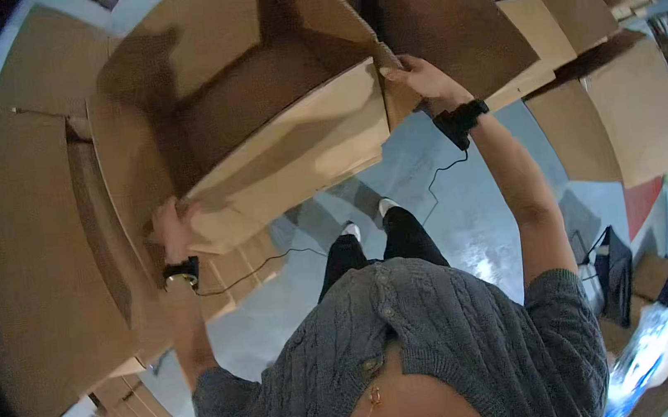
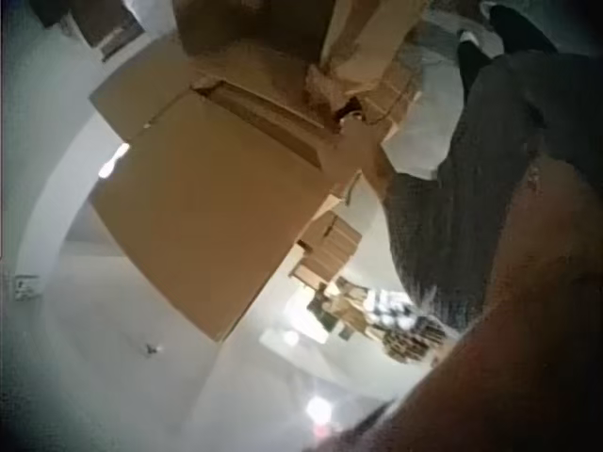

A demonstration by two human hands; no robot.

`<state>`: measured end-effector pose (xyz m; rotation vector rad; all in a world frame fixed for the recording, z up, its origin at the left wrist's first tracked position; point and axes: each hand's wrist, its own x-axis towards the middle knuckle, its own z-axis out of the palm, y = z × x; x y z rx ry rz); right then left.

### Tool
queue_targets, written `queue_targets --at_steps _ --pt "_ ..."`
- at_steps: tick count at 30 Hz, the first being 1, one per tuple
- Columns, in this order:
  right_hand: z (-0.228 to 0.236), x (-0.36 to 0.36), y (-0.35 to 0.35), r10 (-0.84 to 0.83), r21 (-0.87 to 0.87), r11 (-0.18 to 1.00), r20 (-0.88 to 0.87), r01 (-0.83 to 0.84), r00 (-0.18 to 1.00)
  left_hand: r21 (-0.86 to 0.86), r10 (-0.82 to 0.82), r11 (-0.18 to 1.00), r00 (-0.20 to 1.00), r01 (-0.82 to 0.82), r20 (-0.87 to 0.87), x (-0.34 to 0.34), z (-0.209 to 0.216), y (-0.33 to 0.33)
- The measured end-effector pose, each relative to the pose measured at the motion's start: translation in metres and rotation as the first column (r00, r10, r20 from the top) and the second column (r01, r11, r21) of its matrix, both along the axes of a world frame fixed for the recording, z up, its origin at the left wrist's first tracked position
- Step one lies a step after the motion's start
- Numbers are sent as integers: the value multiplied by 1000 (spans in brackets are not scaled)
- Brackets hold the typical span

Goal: Placing wrapped product rolls into cardboard boxes and organizing product labels at a packaging station.

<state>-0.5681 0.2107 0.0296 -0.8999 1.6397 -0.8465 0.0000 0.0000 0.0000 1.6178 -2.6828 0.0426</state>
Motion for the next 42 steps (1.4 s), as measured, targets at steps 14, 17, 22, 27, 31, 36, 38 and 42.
queue_targets --at_steps 14,17,22,27,31,36,38,42 --pt "-154 275 511 -921 315 241 -225 918 319 5 -839 182 158 983 -520 -211 114 216" --pt "-189 413 612 -971 397 -240 -102 886 -218 402 -881 48 229 914 -414 -271 140 340" --pt "-246 637 701 -685 497 -684 -182 535 -706 390 -837 -337 -83 857 -541 -326 137 504" --pt "-265 762 761 -232 605 -790 -146 99 -962 302 -738 -585 -340 753 -582 -359 125 710" --pt "-279 747 819 -48 623 -779 -173 -72 -984 146 -555 -772 -544 619 -629 -376 134 864" --pt "-282 651 911 -31 511 -852 161 110 -987 193 -535 -818 -592 542 -603 -417 135 1018" --pt "-270 614 944 -91 492 -852 192 177 -977 167 -535 -819 -625 549 -569 -440 131 1078" --pt "-276 623 1000 -44 518 -844 189 138 -981 120 -490 -847 -673 518 -553 -485 134 1211"
